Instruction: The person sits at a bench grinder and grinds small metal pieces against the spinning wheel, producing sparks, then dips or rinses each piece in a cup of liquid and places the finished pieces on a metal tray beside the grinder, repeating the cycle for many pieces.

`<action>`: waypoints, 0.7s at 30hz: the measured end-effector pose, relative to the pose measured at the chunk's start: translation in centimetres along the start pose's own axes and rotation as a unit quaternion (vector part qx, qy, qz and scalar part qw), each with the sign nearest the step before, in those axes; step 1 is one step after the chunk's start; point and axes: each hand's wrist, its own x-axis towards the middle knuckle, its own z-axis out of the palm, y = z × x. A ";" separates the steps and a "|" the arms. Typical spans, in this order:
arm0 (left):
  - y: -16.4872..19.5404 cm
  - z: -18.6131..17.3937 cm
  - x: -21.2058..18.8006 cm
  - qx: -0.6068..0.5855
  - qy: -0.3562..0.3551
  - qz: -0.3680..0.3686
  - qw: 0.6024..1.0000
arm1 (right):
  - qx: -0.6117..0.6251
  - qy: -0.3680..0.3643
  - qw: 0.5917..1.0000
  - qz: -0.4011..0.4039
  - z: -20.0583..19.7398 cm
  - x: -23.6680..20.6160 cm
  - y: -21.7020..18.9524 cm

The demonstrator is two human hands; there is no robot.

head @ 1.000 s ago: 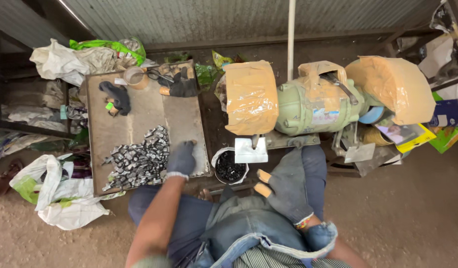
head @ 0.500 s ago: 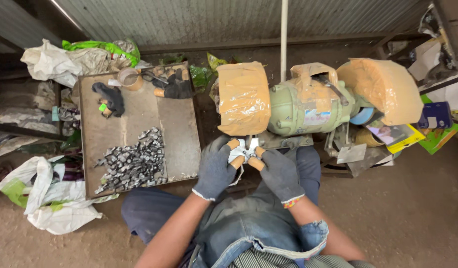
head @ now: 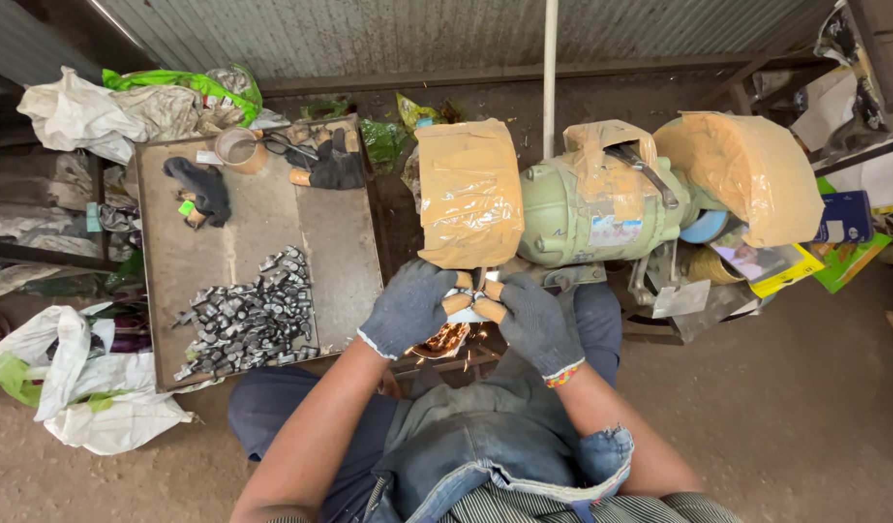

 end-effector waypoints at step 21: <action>3.7 3.2 -6.2 0.016 0.182 -0.067 0.981 | -0.052 0.051 0.996 -0.056 1.2 -0.8 -0.8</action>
